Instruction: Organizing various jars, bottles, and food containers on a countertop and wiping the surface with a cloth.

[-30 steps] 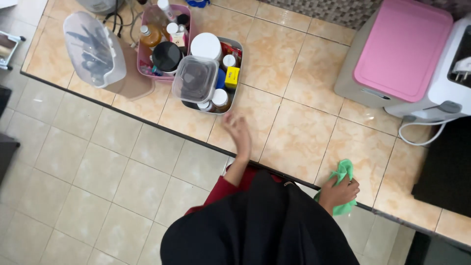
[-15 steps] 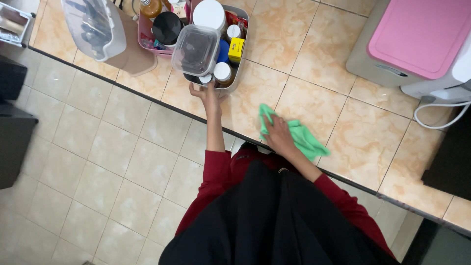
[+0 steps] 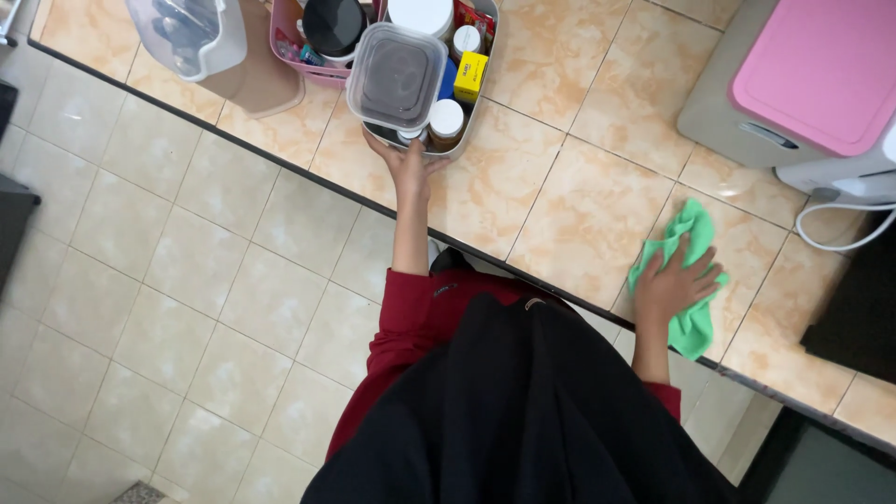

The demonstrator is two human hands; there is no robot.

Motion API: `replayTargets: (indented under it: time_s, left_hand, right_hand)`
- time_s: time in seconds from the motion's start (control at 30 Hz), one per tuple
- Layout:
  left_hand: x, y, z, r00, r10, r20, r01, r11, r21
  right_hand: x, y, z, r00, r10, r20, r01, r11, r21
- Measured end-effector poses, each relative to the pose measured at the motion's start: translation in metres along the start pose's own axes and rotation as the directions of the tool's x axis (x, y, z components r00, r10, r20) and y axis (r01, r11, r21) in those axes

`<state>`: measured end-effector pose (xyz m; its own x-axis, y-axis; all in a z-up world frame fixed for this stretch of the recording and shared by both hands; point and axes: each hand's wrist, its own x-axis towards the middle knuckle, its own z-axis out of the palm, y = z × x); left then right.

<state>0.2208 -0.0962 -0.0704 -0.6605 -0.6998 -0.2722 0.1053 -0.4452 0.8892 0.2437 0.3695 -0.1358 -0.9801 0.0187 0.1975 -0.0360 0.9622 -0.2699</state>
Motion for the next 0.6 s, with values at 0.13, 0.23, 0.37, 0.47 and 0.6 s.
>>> replayTargets:
  time_s: [0.13,0.23,0.37,0.47,0.6]
  left_hand:
    - [-0.004,0.004,-0.012,1.000,0.008,0.020,-0.008,1.000,-0.001]
    - [-0.029,0.033,-0.025,0.998,0.015,0.068,-0.017,0.999,0.036]
    - [-0.055,0.070,-0.056,0.998,-0.056,0.021,0.055,0.996,0.072]
    - [-0.076,0.102,-0.073,0.994,0.017,0.112,-0.017,1.000,0.005]
    - [-0.089,0.133,-0.092,0.995,-0.038,0.096,0.038,0.999,0.003]
  right_hand:
    - [0.041,-0.028,0.034,0.977,0.206,-0.051,-0.207,0.978,-0.011]
    - [0.067,-0.087,0.045,0.989,0.141,0.034,-0.142,0.989,0.038]
    - [0.041,-0.190,0.072,0.994,-0.034,0.104,0.027,0.997,0.070]
    - [-0.003,-0.271,0.079,0.947,-0.291,0.137,0.267,0.948,0.173]
    - [-0.070,-0.352,0.092,0.640,-0.743,0.195,0.624,0.651,0.431]
